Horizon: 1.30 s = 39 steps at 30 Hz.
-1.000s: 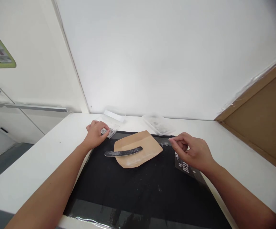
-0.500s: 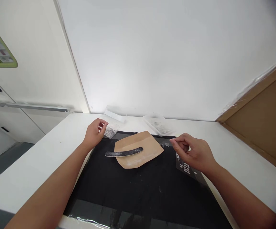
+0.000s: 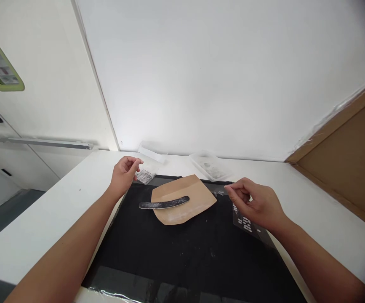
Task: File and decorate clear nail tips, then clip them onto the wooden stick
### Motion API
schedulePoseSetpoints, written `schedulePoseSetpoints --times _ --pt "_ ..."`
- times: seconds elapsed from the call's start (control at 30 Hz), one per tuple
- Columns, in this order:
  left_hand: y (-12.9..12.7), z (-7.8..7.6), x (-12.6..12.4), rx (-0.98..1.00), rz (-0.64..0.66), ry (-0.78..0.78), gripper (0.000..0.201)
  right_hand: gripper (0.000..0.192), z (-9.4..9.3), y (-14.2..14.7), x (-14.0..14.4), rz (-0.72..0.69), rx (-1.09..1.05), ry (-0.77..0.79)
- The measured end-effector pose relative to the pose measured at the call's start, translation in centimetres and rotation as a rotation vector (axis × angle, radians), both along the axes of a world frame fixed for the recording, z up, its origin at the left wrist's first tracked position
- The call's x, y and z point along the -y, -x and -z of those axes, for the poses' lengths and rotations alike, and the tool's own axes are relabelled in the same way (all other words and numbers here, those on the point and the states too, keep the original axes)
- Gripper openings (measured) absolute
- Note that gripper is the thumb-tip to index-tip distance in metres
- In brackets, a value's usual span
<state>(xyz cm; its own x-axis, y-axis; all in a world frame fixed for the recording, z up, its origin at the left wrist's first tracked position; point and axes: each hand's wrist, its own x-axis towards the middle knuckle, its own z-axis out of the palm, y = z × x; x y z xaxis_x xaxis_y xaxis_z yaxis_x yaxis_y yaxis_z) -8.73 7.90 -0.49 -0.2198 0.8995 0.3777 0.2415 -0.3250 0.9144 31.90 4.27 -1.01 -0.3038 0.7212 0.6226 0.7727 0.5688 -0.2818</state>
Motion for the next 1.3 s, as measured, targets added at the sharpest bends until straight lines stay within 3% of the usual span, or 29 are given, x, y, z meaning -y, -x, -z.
schedulePoseSetpoints --times 0.53,0.87,1.3 --pt "-0.1 0.0 0.19 0.059 0.068 0.02 0.038 0.026 0.14 -0.02 -0.12 -0.003 0.012 0.022" --pt "-0.11 0.05 0.3 -0.072 0.119 0.006 0.038 0.026 0.26 -0.07 -0.15 -0.013 0.024 0.029" --pt "0.13 0.04 0.37 -0.291 0.035 0.051 0.03 0.025 0.27 -0.07 -0.23 -0.021 0.033 0.031"
